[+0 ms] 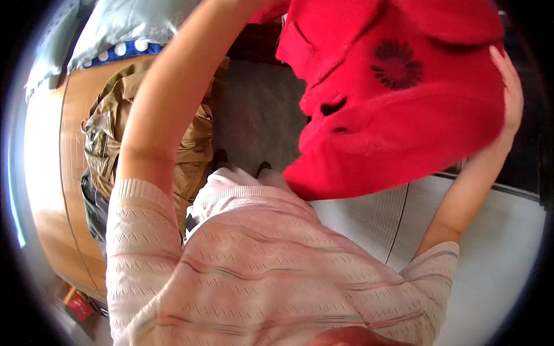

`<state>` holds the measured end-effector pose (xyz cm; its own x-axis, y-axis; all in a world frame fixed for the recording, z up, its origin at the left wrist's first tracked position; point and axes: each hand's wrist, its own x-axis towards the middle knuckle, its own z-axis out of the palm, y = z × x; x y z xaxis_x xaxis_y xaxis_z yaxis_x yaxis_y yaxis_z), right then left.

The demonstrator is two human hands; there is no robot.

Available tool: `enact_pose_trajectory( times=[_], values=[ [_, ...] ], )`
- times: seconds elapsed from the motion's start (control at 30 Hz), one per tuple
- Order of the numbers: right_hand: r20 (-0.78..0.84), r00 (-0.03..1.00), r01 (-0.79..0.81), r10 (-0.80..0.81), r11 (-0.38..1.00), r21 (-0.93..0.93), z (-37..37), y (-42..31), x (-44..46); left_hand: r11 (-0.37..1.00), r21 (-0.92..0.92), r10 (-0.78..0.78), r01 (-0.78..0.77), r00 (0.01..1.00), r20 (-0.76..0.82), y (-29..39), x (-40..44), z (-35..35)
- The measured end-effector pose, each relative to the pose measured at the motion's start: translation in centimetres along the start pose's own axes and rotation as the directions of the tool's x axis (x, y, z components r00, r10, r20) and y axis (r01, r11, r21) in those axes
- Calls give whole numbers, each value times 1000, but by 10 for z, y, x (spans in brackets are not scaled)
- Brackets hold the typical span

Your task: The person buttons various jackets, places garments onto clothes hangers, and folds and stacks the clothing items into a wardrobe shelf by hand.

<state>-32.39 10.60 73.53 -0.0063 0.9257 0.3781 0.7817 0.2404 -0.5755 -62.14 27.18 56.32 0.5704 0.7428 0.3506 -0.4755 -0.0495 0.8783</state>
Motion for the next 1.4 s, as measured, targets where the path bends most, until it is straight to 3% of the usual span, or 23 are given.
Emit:
enact_pose_trajectory(
  times=[0.07, 0.1, 0.13, 0.17, 0.2, 0.27, 0.3, 0.37, 0.47, 0.57, 0.6, 0.73, 0.83, 0.87, 0.97, 1.0, 1.07, 1.1, 1.23, 1.4],
  values=[
    [-63, 995, -73, 74, 997, 17, -27, -7, -15, 936, 107, -344, 335, 935, 85, -87, -48, -23],
    [-97, 978, -169, 186, 972, 163, -38, -19, -23, 842, 341, -508, 417, 826, 244, -123, -72, -29],
    [-143, 967, -187, 212, 968, 166, -50, -24, -28, 717, 258, -697, 648, 675, 243, -162, -102, -28],
    [-193, 956, -197, 221, 971, 136, -57, -24, -33, 614, 78, -789, 785, 610, 67, -203, -128, -22],
    [-242, 941, -215, 237, 970, 114, -63, -23, -39, 480, -29, -876, 877, 481, 33, -248, -149, -23],
    [-325, 912, -243, 249, 968, 61, -79, -27, -51, 421, -180, -907, 889, 410, -95, -279, -168, -1],
    [-367, 895, -259, 255, 965, 38, -88, -30, -58, 419, -389, -843, 820, 511, 167, -284, -168, 11],
    [-449, 857, -287, 252, 958, -10, -104, -35, -72, 324, -619, -734, 715, 603, 313, -304, -161, 41],
    [-540, 805, -329, 244, 942, -65, -122, -44, -88, 286, -776, -721, 563, 660, 213, -276, -149, 67],
    [-622, 750, -371, 227, 922, -110, -138, -50, -105, 149, -808, -747, 570, 600, 286, -278, -158, 66],
    [-644, 731, -387, 223, 914, -123, -142, -53, -108, 116, -771, -778, 626, 540, 321, -284, -161, 67],
    [-720, 667, -438, 192, 883, -170, -150, -62, -119, 183, -671, -736, 719, 553, 391, -308, -160, 85],
    [-768, 617, -476, 170, 858, -192, -154, -70, -127, 281, -573, -839, 770, 487, 243, -310, -146, 105],
    [-784, 599, -489, 164, 850, -195, -156, -72, -129, 244, -585, -875, 773, 436, 211, -315, -137, 104],
    [-825, 549, -519, 137, 829, -208, -156, -80, -135, 455, -348, -860, 820, 506, 68, -305, -121, 106],
    [-837, 532, -530, 132, 823, -207, -154, -80, -137, 551, 61, -828, 832, 554, -83, -286, -113, 108],
    [-863, 493, -546, 116, 813, -203, -150, -82, -137, 605, 521, -608, 601, 772, -184, -293, -105, 119],
    [-873, 475, -556, 110, 807, -201, -146, -83, -137, 538, 719, -472, 440, 864, -176, -290, -100, 123],
    [-911, 404, -589, 81, 785, -191, -124, -84, -132, 443, 861, -270, 249, 953, -137, -274, -93, 130],
    [-948, 313, -629, 54, 760, -164, -80, -81, -108, 428, 893, -163, 140, 984, -77, -278, -112, 89]
  ],
)
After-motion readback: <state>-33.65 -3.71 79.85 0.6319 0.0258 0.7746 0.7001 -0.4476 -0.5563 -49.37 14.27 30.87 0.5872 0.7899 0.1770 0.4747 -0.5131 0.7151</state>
